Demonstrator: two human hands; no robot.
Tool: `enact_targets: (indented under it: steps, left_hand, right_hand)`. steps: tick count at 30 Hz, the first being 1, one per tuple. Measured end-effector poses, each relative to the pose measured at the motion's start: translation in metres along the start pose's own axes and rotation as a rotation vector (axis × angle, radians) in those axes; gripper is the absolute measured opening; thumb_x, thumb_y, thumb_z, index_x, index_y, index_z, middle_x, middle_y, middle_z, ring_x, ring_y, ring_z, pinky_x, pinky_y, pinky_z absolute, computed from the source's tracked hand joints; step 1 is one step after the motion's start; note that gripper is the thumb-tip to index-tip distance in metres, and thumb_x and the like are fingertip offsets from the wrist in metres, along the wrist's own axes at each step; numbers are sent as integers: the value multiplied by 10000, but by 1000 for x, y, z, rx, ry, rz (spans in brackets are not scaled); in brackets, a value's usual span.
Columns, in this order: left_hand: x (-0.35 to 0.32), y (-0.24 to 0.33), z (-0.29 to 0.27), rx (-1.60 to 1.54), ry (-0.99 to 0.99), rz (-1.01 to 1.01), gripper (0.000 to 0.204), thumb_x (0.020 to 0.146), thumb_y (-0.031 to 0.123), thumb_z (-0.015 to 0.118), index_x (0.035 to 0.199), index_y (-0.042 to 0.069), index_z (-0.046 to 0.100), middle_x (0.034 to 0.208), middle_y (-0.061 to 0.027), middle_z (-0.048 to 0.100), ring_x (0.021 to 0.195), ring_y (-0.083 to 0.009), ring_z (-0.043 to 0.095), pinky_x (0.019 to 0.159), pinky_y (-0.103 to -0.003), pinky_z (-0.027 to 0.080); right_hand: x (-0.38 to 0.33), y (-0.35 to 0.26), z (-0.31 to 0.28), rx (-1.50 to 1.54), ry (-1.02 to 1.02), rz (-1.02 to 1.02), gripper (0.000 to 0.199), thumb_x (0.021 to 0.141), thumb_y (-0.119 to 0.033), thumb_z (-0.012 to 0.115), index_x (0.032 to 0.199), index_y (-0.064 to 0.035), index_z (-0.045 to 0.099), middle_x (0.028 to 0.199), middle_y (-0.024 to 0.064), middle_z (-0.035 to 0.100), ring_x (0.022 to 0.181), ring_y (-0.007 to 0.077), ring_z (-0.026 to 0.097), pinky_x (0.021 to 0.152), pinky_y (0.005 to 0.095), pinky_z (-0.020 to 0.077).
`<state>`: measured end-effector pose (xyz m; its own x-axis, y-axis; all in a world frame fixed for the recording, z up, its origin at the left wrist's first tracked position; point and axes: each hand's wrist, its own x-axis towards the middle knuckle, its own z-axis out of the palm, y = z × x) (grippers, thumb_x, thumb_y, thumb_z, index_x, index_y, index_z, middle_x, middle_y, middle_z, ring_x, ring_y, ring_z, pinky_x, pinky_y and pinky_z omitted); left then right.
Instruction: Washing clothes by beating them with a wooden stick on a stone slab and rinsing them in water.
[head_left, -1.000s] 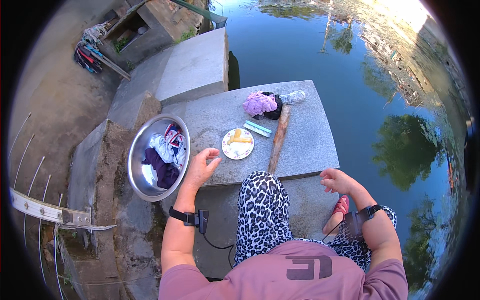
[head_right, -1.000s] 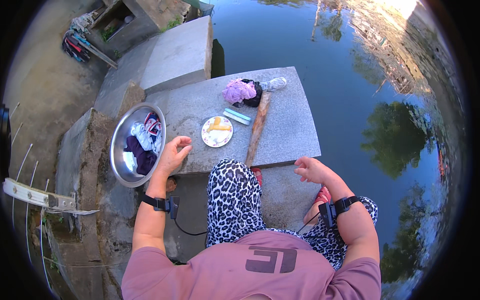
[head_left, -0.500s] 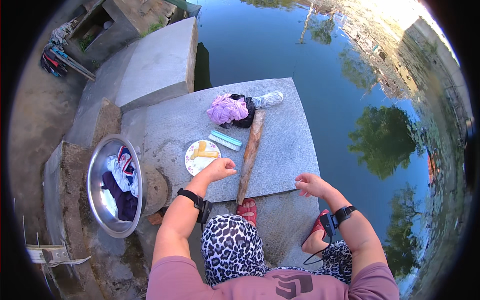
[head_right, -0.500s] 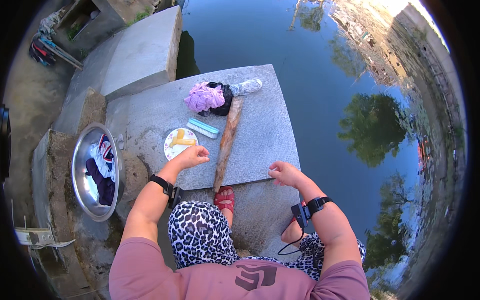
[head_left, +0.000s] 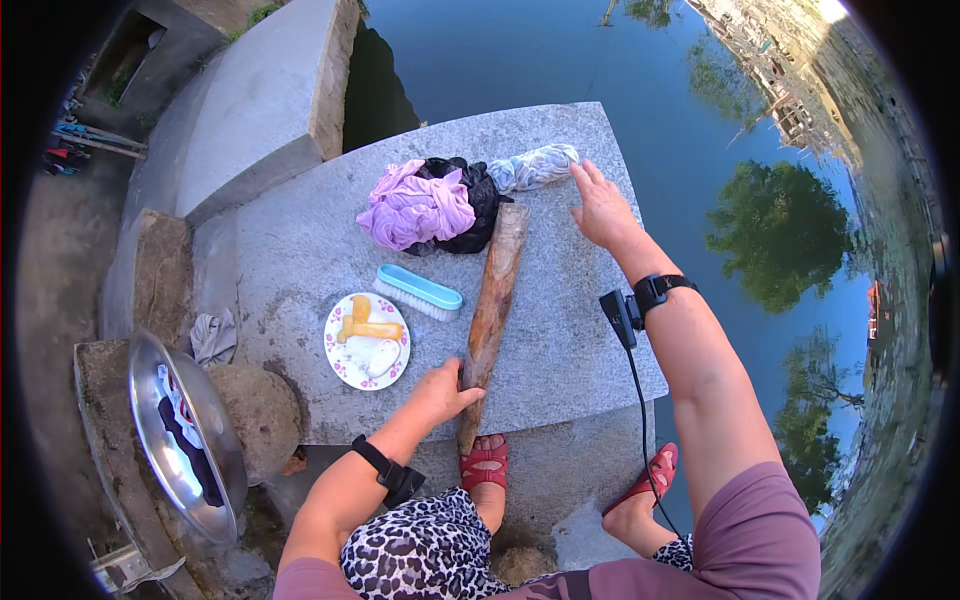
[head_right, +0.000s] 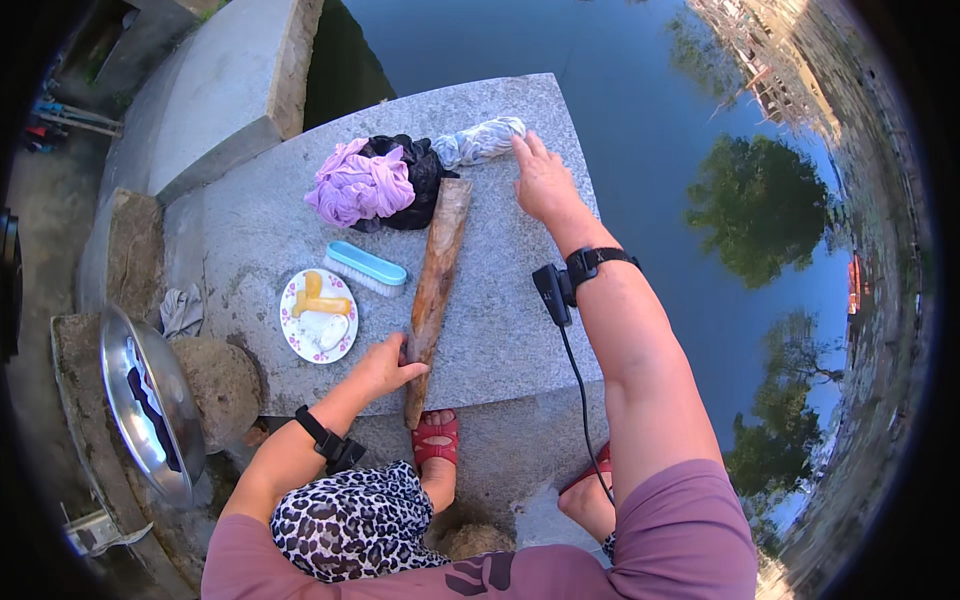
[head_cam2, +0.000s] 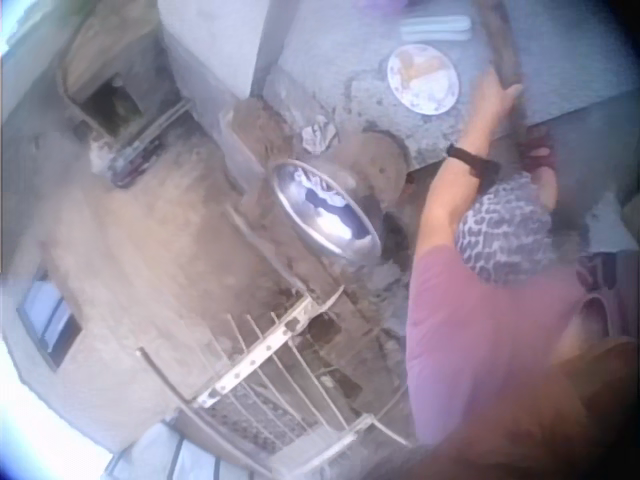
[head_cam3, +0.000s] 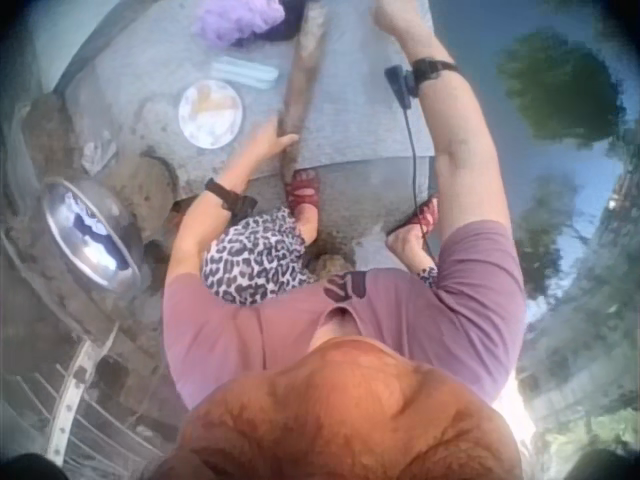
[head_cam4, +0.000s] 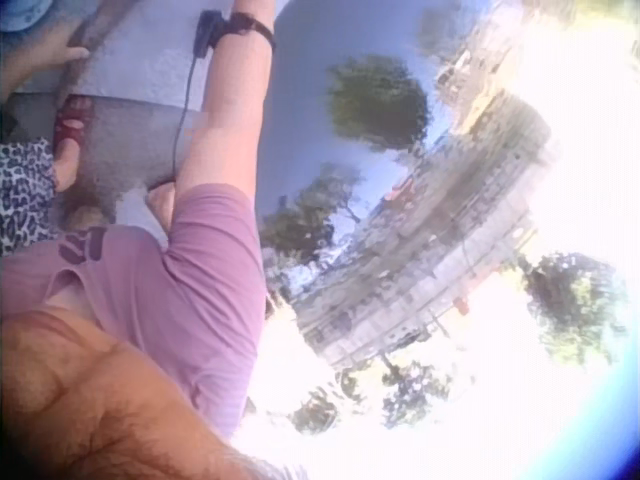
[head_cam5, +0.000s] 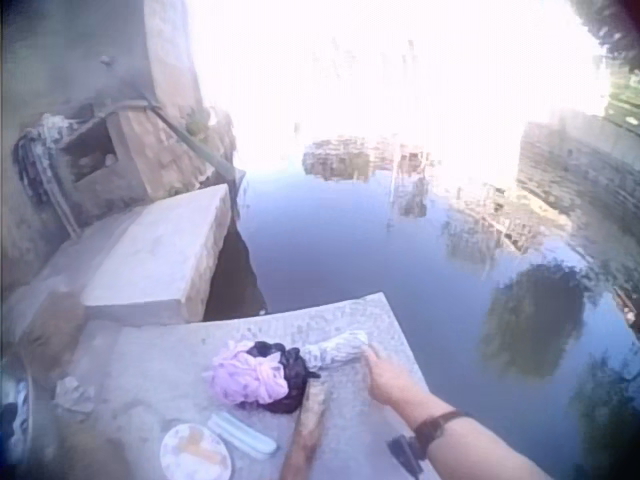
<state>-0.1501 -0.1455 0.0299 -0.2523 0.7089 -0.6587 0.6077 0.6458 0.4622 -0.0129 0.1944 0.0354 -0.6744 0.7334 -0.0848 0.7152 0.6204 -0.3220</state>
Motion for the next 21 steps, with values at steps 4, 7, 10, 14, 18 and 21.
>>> enact_targets:
  steps: [4, 7, 10, 14, 18, 21]
  left_hand:
    - [5, -2, 1, 4, -20, 28, 580, 731, 394, 749, 1011, -60, 522, 856, -217, 652, 797, -359, 648, 695, -423, 514]
    - [5, 4, 2, 10, -36, -3, 573, 729, 396, 740, 1003, -53, 515, 858, -226, 642, 814, -379, 636, 714, -435, 506]
    - [1, 3, 1, -1, -52, -25, 570, 732, 390, 725, 1019, -51, 507, 909, -251, 636, 879, -402, 626, 763, -446, 500]
    - [6, 1, 10, -37, -51, -11, 599, 725, 390, 708, 1062, -59, 499, 978, -290, 619, 943, -421, 611, 817, -451, 490]
    - [7, -8, 13, -4, -17, -47, 656, 694, 393, 717, 1100, -70, 490, 1006, -282, 613, 953, -407, 607, 837, -428, 484]
    - [7, 2, 5, -101, -55, 45, 657, 692, 380, 719, 1120, -60, 485, 1027, -251, 613, 959, -366, 611, 849, -411, 481]
  right_hand:
    - [41, 1, 20, -102, 86, -28, 670, 817, -52, 557, 1429, -127, 296, 1491, 170, 274, 1263, 368, 425, 1039, 403, 388]
    - [49, 5, 17, 11, -31, 26, 691, 806, -11, 538, 1433, -183, 303, 1392, 175, 408, 1132, 345, 549, 936, 404, 468]
    - [44, 1, 15, -92, -195, 59, 651, 809, -24, 544, 1407, -170, 331, 1210, 173, 550, 1049, 333, 593, 855, 431, 500]
    - [20, 8, 26, -99, -36, 98, 268, 823, -143, 551, 1080, -69, 549, 977, 187, 641, 904, 362, 635, 772, 463, 510]
    - [-47, -12, 23, -74, -212, 155, 203, 794, -148, 547, 944, -28, 614, 915, 213, 666, 871, 367, 651, 765, 459, 519]
    - [-124, -8, 19, -27, -323, 226, 228, 756, -172, 584, 923, -23, 628, 887, 219, 666, 849, 376, 651, 760, 460, 519]
